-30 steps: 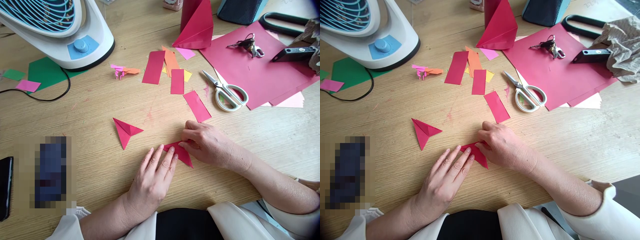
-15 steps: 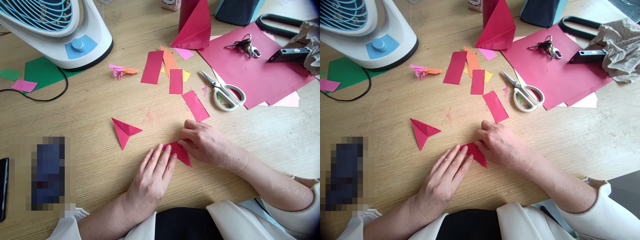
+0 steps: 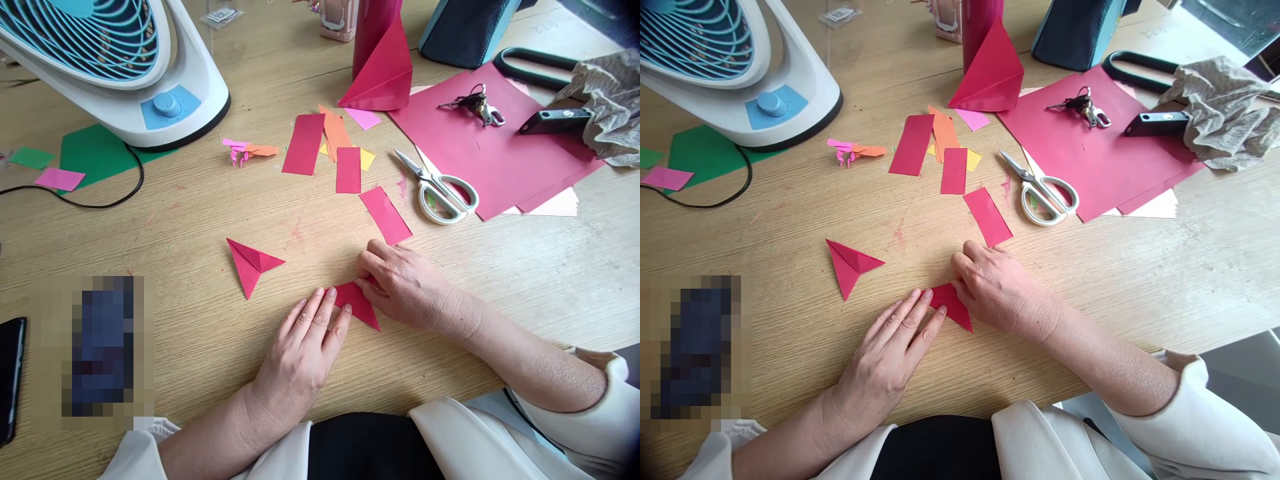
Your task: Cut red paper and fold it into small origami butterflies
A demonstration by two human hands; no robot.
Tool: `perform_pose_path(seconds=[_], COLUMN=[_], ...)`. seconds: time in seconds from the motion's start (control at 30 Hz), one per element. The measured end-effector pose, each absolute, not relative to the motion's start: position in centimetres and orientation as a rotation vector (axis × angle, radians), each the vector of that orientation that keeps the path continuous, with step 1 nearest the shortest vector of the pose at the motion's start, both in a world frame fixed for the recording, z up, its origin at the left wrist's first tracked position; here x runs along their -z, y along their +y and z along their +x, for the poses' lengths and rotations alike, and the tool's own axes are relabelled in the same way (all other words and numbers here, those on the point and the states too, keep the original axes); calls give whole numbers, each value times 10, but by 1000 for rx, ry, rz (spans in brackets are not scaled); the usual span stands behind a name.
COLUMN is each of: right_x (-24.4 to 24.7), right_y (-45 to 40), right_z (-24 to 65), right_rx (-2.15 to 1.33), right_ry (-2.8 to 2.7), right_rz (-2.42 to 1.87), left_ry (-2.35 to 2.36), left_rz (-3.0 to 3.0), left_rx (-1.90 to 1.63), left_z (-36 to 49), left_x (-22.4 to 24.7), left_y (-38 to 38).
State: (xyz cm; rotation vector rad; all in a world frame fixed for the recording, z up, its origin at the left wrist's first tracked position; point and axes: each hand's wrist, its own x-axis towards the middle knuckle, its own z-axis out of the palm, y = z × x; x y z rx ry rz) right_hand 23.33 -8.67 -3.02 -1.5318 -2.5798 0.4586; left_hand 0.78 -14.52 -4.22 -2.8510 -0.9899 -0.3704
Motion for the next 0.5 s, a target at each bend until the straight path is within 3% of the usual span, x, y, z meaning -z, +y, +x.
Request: perform_pose_path(seconds=[0.33, 0.5], right_x=[31, 31], right_y=[-107, -127], right_z=[255, 243], right_rx=[-433, -463], right_ry=[-2203, -2203], right_rz=[-1530, -1688], left_ry=[-1027, -1068], left_rz=[-2829, -2841], left_rx=[296, 488], left_z=[9, 13], left_x=[42, 41], left_y=[-145, -132])
